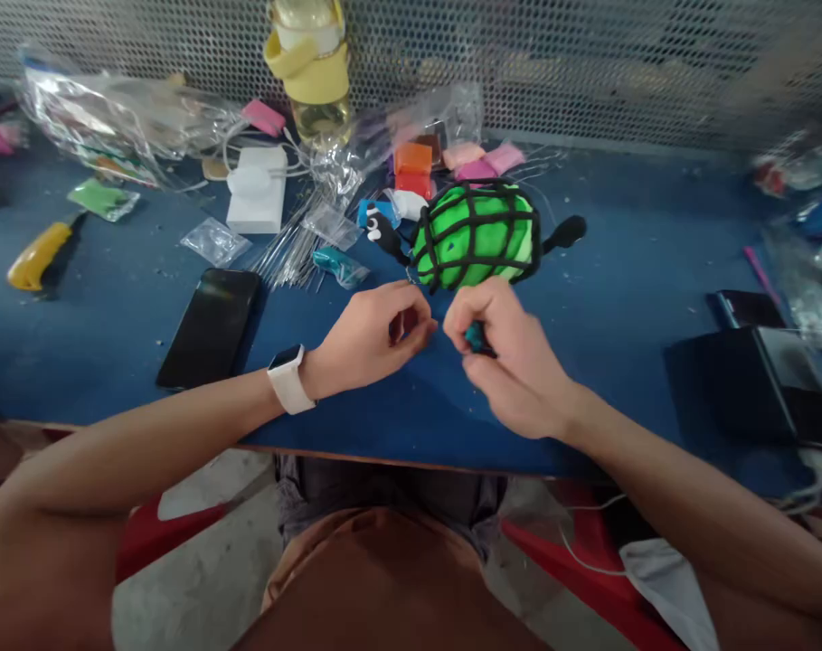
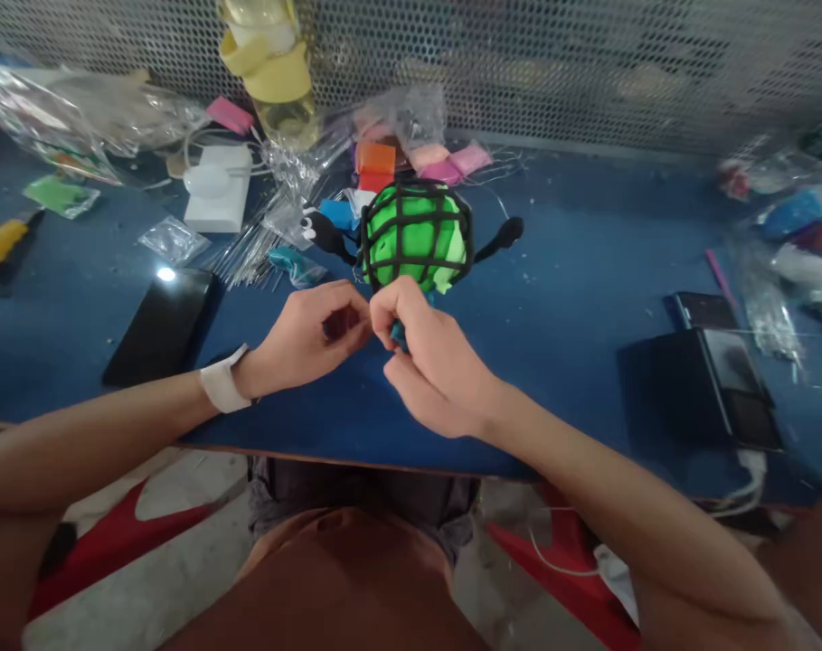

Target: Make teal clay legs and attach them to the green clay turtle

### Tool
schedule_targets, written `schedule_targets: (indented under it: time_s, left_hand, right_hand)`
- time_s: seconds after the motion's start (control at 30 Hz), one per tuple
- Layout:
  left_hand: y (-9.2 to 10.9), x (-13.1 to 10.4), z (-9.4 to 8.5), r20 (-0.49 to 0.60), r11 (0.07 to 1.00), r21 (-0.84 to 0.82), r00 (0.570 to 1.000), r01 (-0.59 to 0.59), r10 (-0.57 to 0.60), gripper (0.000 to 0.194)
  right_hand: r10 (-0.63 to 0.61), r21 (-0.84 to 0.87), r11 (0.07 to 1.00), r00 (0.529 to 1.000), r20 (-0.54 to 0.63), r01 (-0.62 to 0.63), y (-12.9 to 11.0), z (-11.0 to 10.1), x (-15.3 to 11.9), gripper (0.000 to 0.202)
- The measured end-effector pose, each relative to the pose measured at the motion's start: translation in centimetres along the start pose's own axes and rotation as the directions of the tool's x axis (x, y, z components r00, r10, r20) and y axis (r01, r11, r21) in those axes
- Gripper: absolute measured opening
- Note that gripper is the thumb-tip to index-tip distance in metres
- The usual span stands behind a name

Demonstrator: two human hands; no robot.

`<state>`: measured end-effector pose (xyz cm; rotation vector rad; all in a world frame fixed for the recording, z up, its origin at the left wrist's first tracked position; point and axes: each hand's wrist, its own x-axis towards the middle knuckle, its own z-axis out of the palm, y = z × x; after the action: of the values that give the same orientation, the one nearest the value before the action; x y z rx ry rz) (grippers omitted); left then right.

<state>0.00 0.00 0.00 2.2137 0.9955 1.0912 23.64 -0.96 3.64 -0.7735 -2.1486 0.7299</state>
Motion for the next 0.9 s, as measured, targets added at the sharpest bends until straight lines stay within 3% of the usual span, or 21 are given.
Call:
schedule_targets:
  time_s: [0.13,0.3,0.57,0.73,0.9]
  left_hand:
    - [0.7,-0.2,-0.1,-0.007,0.984,-0.148,0.995,0.102,-0.104,0.014]
    - [1.1,-0.7,0.1,0.085,0.922,-0.330,0.979,0.201,-0.183,0.013]
    - [1.0,-0.6,-0.2,0.132,0.867,-0.429,0.967,0.254,-0.218,0.027]
    - [1.2,-0.4,0.2,0.215,0.748,-0.585,0.949,0.314,-0.230,0.042]
    - [1.7,0.0,-0.1,0.341,0.633,-0.638,0.898,0.439,-0.280,0.050]
  right_hand:
    - [-0.140,0.048,0.989,0.989,0.046,0.138,2.8,2.2,-0.7,0.039]
    - [-0.076,0.106,0.991,0.997,-0.016,0.077,3.6,3.5,-2.0,0.037]
    - [-0.017,0.026,0.999,0.991,-0.132,0.021,3.4,3.4,-1.5,0.025]
    - [-0.107,-0.057,0.994,0.975,-0.196,0.098,3.3,3.0,-1.2,0.010]
    - [-0.144,-0.085,0.988,0.965,-0.219,0.128,3.2,2.6,-1.2,0.008]
